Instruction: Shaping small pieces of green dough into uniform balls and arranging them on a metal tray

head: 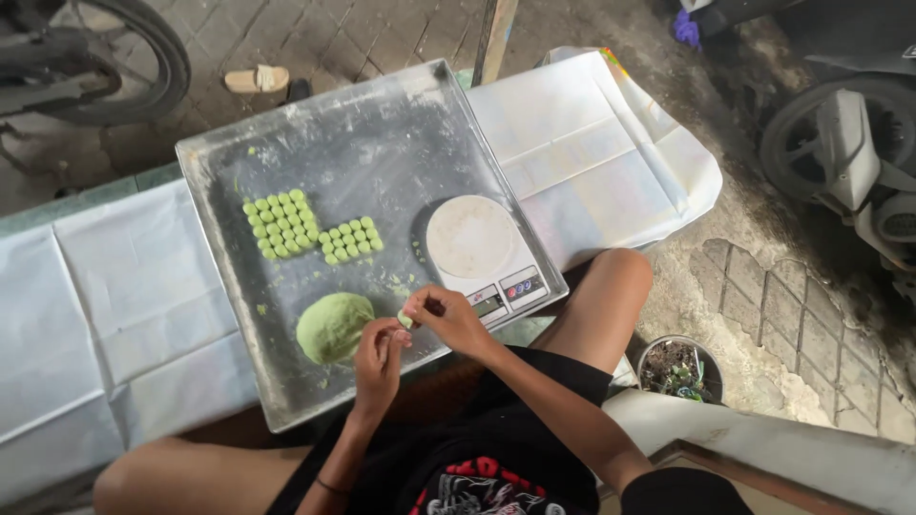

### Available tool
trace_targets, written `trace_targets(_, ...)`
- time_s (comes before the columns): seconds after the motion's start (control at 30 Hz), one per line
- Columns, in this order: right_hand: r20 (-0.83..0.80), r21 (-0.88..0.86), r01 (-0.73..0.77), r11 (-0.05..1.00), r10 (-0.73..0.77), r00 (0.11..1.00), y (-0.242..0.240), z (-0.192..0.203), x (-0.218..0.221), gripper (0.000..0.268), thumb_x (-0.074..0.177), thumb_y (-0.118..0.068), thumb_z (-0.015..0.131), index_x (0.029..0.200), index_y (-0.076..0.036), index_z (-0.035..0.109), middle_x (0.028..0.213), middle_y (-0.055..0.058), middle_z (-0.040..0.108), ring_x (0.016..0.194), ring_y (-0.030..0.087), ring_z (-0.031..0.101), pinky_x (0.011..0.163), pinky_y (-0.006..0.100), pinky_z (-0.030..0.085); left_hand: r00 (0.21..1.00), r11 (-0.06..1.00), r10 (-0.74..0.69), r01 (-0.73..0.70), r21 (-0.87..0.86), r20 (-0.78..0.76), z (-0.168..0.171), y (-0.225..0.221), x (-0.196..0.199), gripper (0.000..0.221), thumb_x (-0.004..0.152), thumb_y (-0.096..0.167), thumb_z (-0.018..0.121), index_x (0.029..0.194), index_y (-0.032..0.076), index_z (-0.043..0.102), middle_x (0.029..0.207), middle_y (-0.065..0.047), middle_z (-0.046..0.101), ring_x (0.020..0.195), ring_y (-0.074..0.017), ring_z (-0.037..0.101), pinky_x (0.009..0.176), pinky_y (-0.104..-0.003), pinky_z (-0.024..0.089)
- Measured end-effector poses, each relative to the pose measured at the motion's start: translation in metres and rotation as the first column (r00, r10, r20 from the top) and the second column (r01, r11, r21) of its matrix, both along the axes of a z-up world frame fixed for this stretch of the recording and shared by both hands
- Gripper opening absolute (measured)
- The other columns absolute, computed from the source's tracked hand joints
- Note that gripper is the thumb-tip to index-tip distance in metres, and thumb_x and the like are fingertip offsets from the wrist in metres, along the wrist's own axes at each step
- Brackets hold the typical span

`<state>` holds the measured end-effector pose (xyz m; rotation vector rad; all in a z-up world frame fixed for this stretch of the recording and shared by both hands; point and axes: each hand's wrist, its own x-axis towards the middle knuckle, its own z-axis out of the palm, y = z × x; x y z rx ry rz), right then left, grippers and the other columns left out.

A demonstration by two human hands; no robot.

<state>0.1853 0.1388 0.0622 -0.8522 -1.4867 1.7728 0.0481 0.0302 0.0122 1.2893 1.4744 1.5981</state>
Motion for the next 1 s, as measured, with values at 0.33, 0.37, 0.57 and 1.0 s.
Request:
trace_targets(0.33,-0.062,0.285,0.218,0.933,-0.21,0.976,-0.022,0.002,-0.032,0.016,0.091,-0.008,0.08,0.102,0.004,0.077,0.08,0.014,0.072,0.074,0.017,0.072,0.072,0.032,0.06,0.901,0.984,-0.165,0.123,0.129,0.401,-0.017,0.02,-0.033,0.011,0.105,0.009,0.058,0.107,0.001,0.052,0.1,-0.013,0.058,0.084,-0.0194,0.066,0.073,-0.036,0.059)
trace_targets(0.37,-0.042,0.407,0.188,0.894,-0.187,0.981,-0.022,0.004,-0.034,0.009,0.092,-0.002,0.077,0.098,0.004,0.077,0.079,0.015,0.072,0.069,0.019,0.073,0.068,0.032,0.061,0.855,0.974,-0.217,0.159,0.161,0.471,-0.025,0.02,-0.034,0.013,0.104,0.011,0.06,0.105,0.002,0.052,0.097,-0.013,0.058,0.082,-0.0182,0.065,0.071,-0.033,0.057)
trace_targets(0.57,0.011,0.367,0.084,0.926,-0.094,0.995,-0.038,-0.004,-0.032,0.01,0.098,-0.013,0.073,0.091,-0.005,0.075,0.083,0.009,0.07,0.078,0.014,0.069,0.072,0.031,0.058,0.753,0.96,-0.27,0.263,0.101,0.6,-0.043,0.001,-0.036,0.017,0.102,0.017,0.063,0.103,0.005,0.052,0.096,-0.011,0.058,0.079,-0.019,0.061,0.07,-0.034,0.054)
trace_targets(1.0,0.034,0.082,0.221,0.972,-0.224,0.974,-0.037,-0.023,-0.026,0.016,0.092,-0.013,0.082,0.093,0.001,0.074,0.077,0.011,0.074,0.07,0.014,0.068,0.067,0.031,0.06,0.936,0.993,-0.105,0.119,-0.022,0.336,-0.027,-0.002,-0.028,0.019,0.099,0.01,0.068,0.113,0.002,0.058,0.092,-0.014,0.062,0.079,-0.0184,0.064,0.073,-0.036,0.058)
